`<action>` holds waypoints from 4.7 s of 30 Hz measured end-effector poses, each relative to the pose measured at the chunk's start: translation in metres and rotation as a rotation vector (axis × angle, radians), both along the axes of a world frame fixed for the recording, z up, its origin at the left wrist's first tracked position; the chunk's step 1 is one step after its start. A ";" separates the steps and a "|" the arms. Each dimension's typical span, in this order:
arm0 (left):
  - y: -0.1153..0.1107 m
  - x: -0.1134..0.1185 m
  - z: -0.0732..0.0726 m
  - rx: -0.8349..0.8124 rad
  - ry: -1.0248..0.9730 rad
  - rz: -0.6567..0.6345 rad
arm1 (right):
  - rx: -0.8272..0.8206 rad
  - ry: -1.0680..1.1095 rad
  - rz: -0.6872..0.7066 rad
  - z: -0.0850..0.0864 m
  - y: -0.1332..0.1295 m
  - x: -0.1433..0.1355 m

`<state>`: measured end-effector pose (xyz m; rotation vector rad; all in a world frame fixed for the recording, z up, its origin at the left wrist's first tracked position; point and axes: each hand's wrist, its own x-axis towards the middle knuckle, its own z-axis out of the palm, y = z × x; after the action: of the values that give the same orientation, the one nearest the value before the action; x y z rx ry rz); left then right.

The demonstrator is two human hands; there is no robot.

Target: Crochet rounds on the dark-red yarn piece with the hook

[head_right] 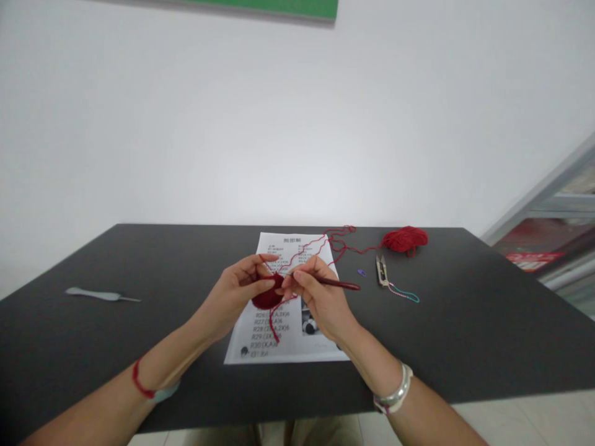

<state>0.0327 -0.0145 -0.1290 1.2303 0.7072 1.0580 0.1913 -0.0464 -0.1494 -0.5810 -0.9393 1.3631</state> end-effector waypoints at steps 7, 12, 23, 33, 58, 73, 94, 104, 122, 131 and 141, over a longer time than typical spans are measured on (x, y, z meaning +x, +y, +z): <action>0.002 -0.002 0.001 -0.147 -0.104 -0.070 | 0.113 -0.104 -0.034 0.003 0.001 0.007; 0.003 -0.003 0.001 -0.074 -0.035 -0.028 | 0.192 -0.263 -0.114 -0.003 0.001 0.011; 0.000 0.002 0.002 0.028 0.119 0.139 | 0.300 -0.620 -0.358 -0.011 -0.005 0.004; 0.001 0.003 -0.002 -0.109 0.120 0.043 | 0.907 -1.141 -0.425 -0.027 0.005 0.009; 0.010 -0.004 -0.002 0.290 0.366 0.182 | 0.144 -0.377 -0.225 -0.012 0.005 0.007; -0.003 0.011 -0.005 -0.283 -0.162 -0.032 | 0.758 -0.990 -0.592 -0.043 0.003 -0.003; 0.021 -0.026 0.014 -0.340 -0.019 -0.307 | 0.238 -0.366 -0.046 -0.009 0.003 0.019; 0.020 -0.026 0.009 -0.211 0.063 -0.340 | 0.061 -0.078 0.141 0.007 0.002 0.013; 0.004 -0.003 0.000 -0.127 -0.106 -0.060 | 0.118 -0.109 -0.050 0.006 0.001 0.006; 0.001 0.000 0.002 -0.061 -0.052 0.019 | 0.264 -0.359 -0.243 -0.011 0.000 0.008; -0.004 0.007 -0.001 0.119 0.153 0.219 | 0.620 -0.900 -0.535 -0.015 -0.003 0.005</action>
<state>0.0392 -0.0181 -0.1303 1.3694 0.9235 1.2080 0.1968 -0.0499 -0.1649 -0.8872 -1.6825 0.2387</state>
